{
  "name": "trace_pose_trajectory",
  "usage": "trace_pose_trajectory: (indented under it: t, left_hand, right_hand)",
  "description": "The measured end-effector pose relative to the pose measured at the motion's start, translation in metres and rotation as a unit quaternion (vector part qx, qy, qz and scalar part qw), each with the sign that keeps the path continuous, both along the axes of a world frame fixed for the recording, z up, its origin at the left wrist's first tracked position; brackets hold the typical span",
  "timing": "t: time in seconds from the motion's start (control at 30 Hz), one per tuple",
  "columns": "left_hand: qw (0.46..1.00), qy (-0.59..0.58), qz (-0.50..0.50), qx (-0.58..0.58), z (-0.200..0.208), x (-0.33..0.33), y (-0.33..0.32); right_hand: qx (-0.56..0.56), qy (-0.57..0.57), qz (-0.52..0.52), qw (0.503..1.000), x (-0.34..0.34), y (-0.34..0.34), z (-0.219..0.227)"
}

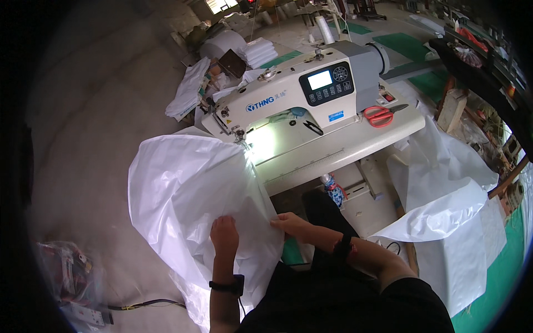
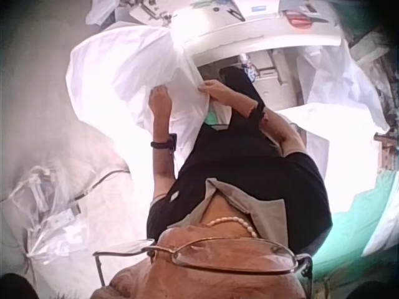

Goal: Sewing large white plastic or synthetic fabric sheets using an industrial sewing machine.

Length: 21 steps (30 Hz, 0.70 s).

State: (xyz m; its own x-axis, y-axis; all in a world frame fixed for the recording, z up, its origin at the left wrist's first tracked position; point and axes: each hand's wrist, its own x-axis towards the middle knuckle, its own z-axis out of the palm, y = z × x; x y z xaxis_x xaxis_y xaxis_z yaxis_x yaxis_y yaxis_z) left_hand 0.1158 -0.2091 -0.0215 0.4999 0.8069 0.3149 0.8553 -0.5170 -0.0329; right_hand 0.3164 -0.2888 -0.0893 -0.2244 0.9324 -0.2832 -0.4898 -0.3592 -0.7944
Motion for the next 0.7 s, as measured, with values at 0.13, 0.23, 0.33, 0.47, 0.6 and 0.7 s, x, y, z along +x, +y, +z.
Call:
trace_pose_trajectory:
  t: [0.13,0.23,0.33,0.47,0.6,0.7]
  left_hand:
    - [0.971,-0.145,-0.026,-0.187,-0.003,0.022,-0.037]
    - [0.931,-0.225,-0.092,-0.271,-0.013,0.041,-0.059]
    - [0.938,-0.206,-0.090,-0.264,-0.024,0.055,-0.069]
    - [0.948,-0.157,-0.098,-0.261,-0.029,0.061,-0.079]
    - [0.958,-0.091,-0.107,-0.250,-0.008,0.037,-0.079]
    - [0.990,-0.038,-0.009,0.134,0.020,0.000,-0.050]
  right_hand:
    - [0.001,-0.087,-0.057,0.995,-0.009,0.003,-0.010]
    - [0.115,-0.268,-0.171,0.941,-0.016,0.014,-0.013]
    - [0.080,-0.214,-0.236,0.944,-0.017,0.024,-0.012]
    - [0.118,-0.244,-0.239,0.933,-0.016,0.032,-0.007]
    - [0.128,-0.423,-0.186,0.878,-0.021,0.026,-0.008]
    - [0.228,-0.683,-0.029,0.694,-0.026,0.023,-0.017]
